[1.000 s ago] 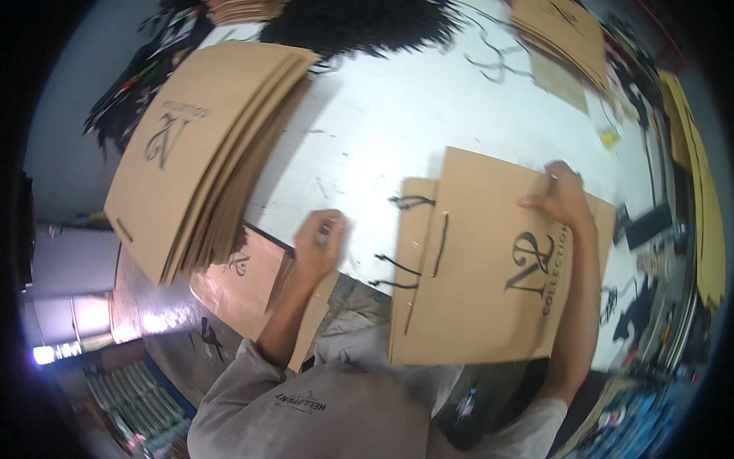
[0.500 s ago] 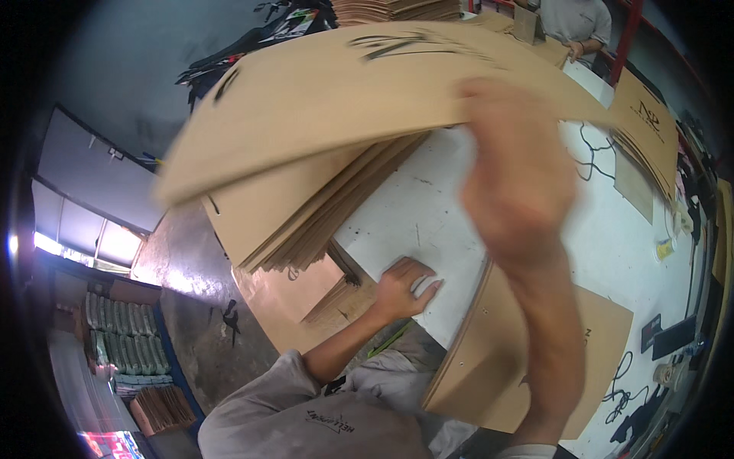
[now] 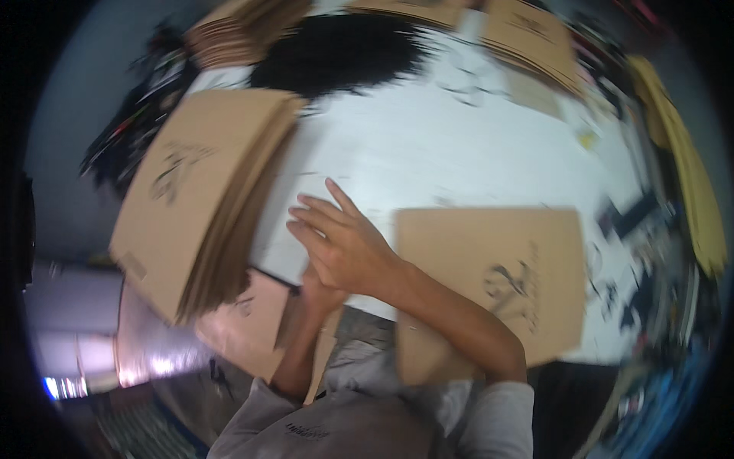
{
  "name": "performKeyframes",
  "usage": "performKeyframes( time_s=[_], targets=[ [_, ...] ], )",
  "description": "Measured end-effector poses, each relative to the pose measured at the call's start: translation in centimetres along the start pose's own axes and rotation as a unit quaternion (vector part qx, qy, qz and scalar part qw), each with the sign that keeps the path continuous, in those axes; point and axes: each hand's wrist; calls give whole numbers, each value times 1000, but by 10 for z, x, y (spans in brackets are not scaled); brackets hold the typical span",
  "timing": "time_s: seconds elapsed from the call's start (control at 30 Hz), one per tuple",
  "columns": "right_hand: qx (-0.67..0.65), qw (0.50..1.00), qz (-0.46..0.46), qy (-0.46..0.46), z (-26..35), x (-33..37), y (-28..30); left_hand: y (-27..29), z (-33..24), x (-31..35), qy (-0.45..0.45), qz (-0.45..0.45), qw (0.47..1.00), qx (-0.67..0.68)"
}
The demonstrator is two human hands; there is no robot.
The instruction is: The person repeatedly threads black drawstrings through pre-punched holes on flat brown paper bags, then stacks the finished bags. The process is performed one bag at a time on a white worktable.
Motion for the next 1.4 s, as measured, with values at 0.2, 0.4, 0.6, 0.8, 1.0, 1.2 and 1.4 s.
performKeyframes(
  time_s=[0.2,0.4,0.6,0.8,1.0,1.2,1.4],
  targets=[
    [113,937,-81,-321,-45,209,94,6,-3,0,-38,-3,999,-1],
    [290,642,-176,-688,-87,477,191,47,-22,14,9,-8,996,86],
    [66,676,-147,-719,-122,594,200,159,-81,45,-86,-68,994,4],
    [316,650,-210,-659,-118,636,225,250,-77,69,-2,-336,932,-135],
    [91,709,-535,-450,-89,505,230,330,-32,115,261,-373,888,-58],
    [172,761,-493,-384,-69,445,233,343,-15,84,381,-226,887,-128],
    [102,788,-463,-393,-88,494,223,332,-4,69,390,-196,880,-188]
  ],
)
Point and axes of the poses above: each hand's wrist, its own x-axis away from the middle knuckle, its own y-axis out of the back of the hand, z = x × y, and after that the axes turned 15 degrees about z, right-handed
